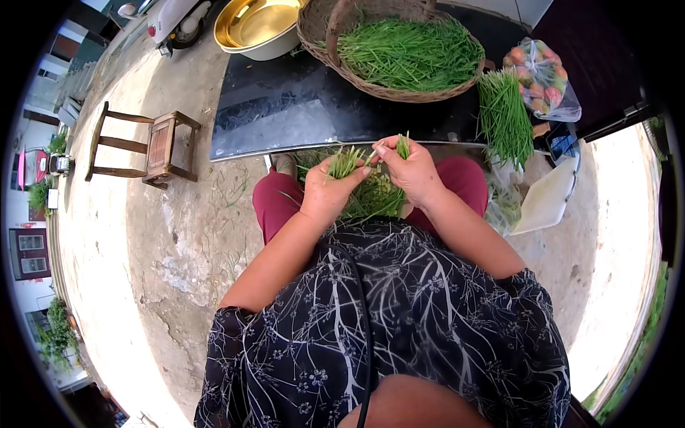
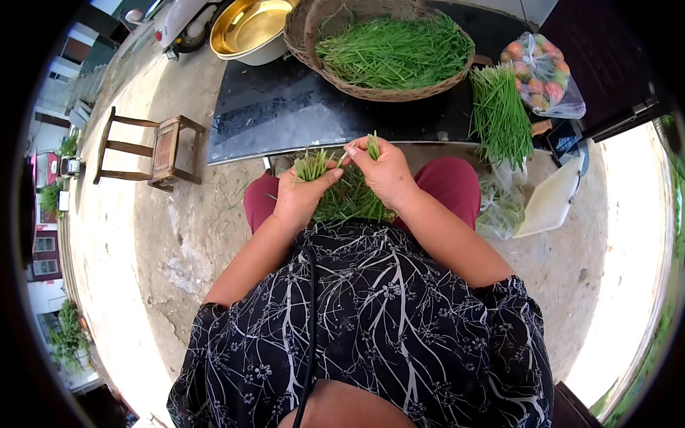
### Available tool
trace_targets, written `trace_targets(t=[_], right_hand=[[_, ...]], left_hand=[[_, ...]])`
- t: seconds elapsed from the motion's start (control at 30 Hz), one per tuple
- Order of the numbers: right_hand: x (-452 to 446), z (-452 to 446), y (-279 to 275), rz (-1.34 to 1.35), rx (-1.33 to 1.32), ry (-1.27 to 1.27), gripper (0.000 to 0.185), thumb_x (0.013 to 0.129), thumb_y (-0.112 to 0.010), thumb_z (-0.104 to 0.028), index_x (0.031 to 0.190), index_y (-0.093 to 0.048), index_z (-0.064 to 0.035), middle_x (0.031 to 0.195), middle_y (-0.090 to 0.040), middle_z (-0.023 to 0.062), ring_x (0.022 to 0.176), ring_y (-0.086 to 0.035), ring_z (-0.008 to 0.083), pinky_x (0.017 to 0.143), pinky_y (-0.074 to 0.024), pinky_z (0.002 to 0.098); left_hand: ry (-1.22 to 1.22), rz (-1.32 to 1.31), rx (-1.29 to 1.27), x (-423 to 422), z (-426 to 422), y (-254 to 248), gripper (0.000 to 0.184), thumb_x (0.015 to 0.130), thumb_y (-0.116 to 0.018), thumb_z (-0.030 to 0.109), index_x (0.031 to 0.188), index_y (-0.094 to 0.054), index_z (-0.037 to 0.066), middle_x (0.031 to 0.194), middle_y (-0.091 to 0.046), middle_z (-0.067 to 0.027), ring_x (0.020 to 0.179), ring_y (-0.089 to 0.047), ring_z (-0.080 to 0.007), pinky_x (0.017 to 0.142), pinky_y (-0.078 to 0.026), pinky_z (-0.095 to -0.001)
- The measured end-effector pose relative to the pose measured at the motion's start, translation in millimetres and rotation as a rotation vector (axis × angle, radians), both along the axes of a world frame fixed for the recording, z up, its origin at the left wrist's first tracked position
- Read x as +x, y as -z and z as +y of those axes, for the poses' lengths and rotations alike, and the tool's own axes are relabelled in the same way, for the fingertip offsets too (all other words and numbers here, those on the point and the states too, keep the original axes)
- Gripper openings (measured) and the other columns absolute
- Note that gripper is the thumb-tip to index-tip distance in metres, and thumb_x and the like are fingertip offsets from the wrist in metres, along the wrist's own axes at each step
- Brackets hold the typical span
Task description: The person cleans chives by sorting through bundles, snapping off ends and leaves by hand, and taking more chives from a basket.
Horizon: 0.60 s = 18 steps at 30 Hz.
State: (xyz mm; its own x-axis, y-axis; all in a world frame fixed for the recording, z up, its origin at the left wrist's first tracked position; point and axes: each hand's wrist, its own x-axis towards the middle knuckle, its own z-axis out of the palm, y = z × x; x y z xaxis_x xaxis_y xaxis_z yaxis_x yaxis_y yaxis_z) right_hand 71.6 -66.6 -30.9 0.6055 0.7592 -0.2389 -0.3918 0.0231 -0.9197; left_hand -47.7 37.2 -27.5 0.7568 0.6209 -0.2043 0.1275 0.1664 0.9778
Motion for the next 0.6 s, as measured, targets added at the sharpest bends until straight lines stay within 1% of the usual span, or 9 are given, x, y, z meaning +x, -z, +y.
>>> trace_targets(t=[0.1, 0.17, 0.2, 0.27, 0.3, 0.37, 0.43, 0.5, 0.6], right_hand=[[0, 0, 4, 0.013, 0.072, -0.03, 0.011, 0.084, -0.054, -0.01, 0.09, -0.056, -0.0018, 0.078, -0.061, 0.0034, 0.07, -0.052, 0.0069, 0.065, -0.0403, 0.0203], [4, 0, 12, -0.264, 0.019, -0.025, 0.011, 0.084, -0.053, -0.009, 0.09, -0.057, -0.0005, 0.078, -0.062, 0.0048, 0.071, -0.053, 0.0082, 0.067, -0.0418, 0.0216], [7, -1, 11, -0.263, 0.019, -0.024, 0.011, 0.084, -0.053, -0.009, 0.09, -0.057, -0.0005, 0.078, -0.062, 0.0048, 0.071, -0.053, 0.0082, 0.067, -0.0418, 0.0216], [13, -4, 8, -0.39, -0.17, -0.029, 0.013, 0.083, -0.055, -0.011, 0.088, -0.058, 0.0007, 0.077, -0.062, 0.0047, 0.068, -0.055, 0.009, 0.065, -0.043, 0.0227], [12, -4, 8, -0.389, -0.17, -0.028, 0.013, 0.083, -0.055, -0.011, 0.088, -0.058, 0.0007, 0.077, -0.062, 0.0047, 0.068, -0.055, 0.009, 0.065, -0.043, 0.0227], [7, -4, 9, -0.236, -0.063, -0.05, 0.015, 0.081, -0.056, -0.013, 0.086, -0.059, 0.0005, 0.073, -0.061, 0.0034, 0.063, -0.054, 0.0083, 0.06, -0.0433, 0.0227], [2, -2, 7, -0.267, -0.067, -0.068, 0.015, 0.081, -0.056, -0.014, 0.085, -0.059, 0.0002, 0.071, -0.06, 0.0027, 0.062, -0.053, 0.0077, 0.058, -0.0427, 0.0226], [1, -3, 9, -0.298, -0.072, -0.086, 0.015, 0.08, -0.056, -0.014, 0.084, -0.059, -0.0001, 0.069, -0.06, 0.0021, 0.06, -0.051, 0.0071, 0.056, -0.0421, 0.0225], [8, -5, 13, -0.359, -0.161, -0.12, 0.014, 0.077, -0.056, -0.014, 0.08, -0.059, -0.0002, 0.065, -0.058, 0.002, 0.059, -0.049, 0.0065, 0.055, -0.0413, 0.0226]], left_hand=[[0.003, 0.024, -0.055, -1, 2, -1, 0.015, 0.073, -0.068, 0.004, 0.085, -0.059, 0.002, 0.078, -0.059, 0.0011, 0.07, -0.053, -0.0061, 0.064, -0.044, -0.0199], [0.006, 0.069, -0.059, -2, 4, -8, 0.014, 0.073, -0.068, 0.004, 0.085, -0.059, 0.002, 0.077, -0.058, 0.0013, 0.069, -0.052, -0.0061, 0.063, -0.043, -0.0199], [0.007, 0.113, -0.063, -2, 5, -11, 0.014, 0.073, -0.068, 0.005, 0.084, -0.059, 0.003, 0.076, -0.058, 0.0015, 0.067, -0.052, -0.0062, 0.063, -0.043, -0.0198], [-0.003, 0.117, -0.077, -3, 6, -11, 0.014, 0.073, -0.068, 0.005, 0.084, -0.059, 0.003, 0.075, -0.058, 0.0014, 0.068, -0.052, -0.0063, 0.063, -0.043, -0.0198], [-0.015, 0.12, -0.092, -4, 7, -10, 0.015, 0.073, -0.068, 0.005, 0.084, -0.059, 0.003, 0.075, -0.058, 0.0012, 0.068, -0.052, -0.0063, 0.063, -0.043, -0.0197], [0.003, 0.15, -0.052, -4, 7, -7, 0.014, 0.073, -0.067, 0.006, 0.084, -0.059, 0.002, 0.075, -0.058, 0.0011, 0.068, -0.053, -0.0066, 0.063, -0.043, -0.0199], [0.027, 0.105, 0.101, -4, 4, -5, 0.013, 0.074, -0.067, 0.007, 0.084, -0.059, 0.002, 0.076, -0.059, 0.0006, 0.067, -0.053, -0.0066, 0.063, -0.044, -0.0204], [0.034, 0.092, 0.136, -4, 1, -3, 0.014, 0.074, -0.067, 0.007, 0.084, -0.059, 0.001, 0.076, -0.06, 0.0005, 0.067, -0.053, -0.0065, 0.063, -0.044, -0.0206], [0.041, 0.094, 0.184, -4, 2, -1, 0.014, 0.073, -0.067, 0.006, 0.083, -0.059, 0.002, 0.075, -0.059, 0.001, 0.065, -0.052, -0.0057, 0.062, -0.043, -0.0196]])
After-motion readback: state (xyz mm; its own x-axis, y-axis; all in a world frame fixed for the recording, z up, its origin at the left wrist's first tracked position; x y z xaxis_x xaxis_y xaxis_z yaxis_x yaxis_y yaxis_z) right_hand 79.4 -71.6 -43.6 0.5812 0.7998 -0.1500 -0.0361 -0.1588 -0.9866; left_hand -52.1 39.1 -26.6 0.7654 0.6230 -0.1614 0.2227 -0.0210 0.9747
